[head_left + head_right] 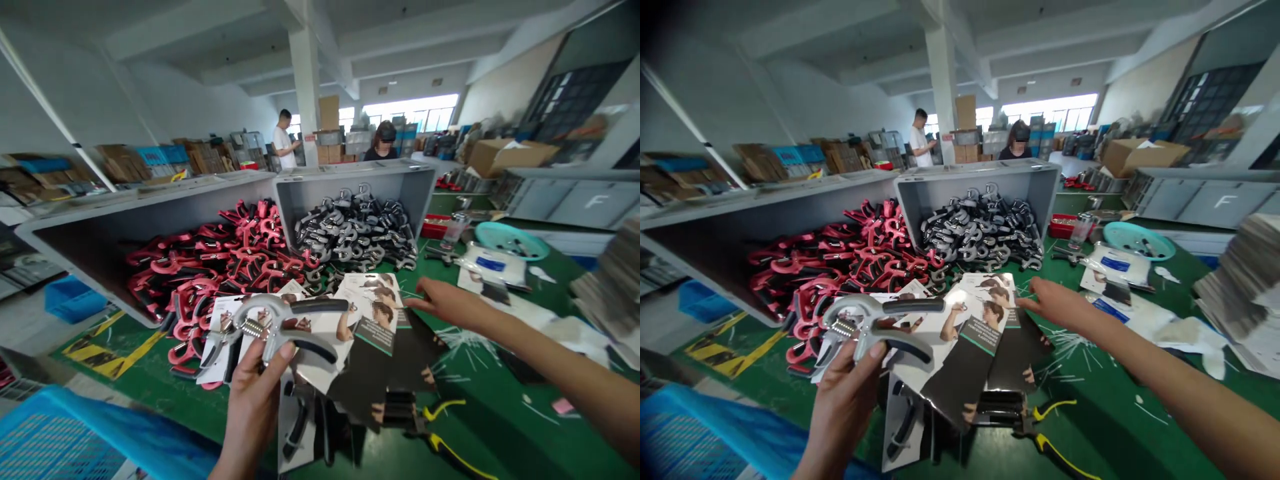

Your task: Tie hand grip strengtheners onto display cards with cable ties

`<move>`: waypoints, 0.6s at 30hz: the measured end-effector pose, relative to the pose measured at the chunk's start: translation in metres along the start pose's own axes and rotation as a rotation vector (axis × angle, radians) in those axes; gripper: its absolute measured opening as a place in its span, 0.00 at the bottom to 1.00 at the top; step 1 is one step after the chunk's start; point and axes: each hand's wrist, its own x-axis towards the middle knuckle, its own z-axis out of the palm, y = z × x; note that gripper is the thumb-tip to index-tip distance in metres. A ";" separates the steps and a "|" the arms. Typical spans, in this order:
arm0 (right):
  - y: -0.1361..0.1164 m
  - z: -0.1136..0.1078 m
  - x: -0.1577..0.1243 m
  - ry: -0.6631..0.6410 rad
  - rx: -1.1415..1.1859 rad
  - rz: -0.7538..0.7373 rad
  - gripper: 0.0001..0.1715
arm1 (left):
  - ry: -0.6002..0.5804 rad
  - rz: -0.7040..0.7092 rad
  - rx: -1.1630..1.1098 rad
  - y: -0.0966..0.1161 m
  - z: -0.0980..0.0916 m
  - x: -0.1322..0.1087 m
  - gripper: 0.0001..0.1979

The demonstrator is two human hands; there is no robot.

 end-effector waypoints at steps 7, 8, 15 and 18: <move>-0.034 0.009 -0.039 -0.025 0.327 -0.231 0.21 | -0.326 0.081 0.201 0.010 0.032 0.028 0.14; -0.045 0.011 -0.042 -0.063 0.392 -0.257 0.22 | -0.406 0.050 0.238 0.009 0.041 0.029 0.14; -0.051 0.014 -0.046 -0.283 0.503 -0.186 0.19 | -0.685 0.140 0.484 0.006 0.068 0.034 0.17; -0.019 0.018 -0.049 -0.234 0.496 -0.030 0.23 | -0.541 0.196 0.741 0.005 0.033 0.054 0.19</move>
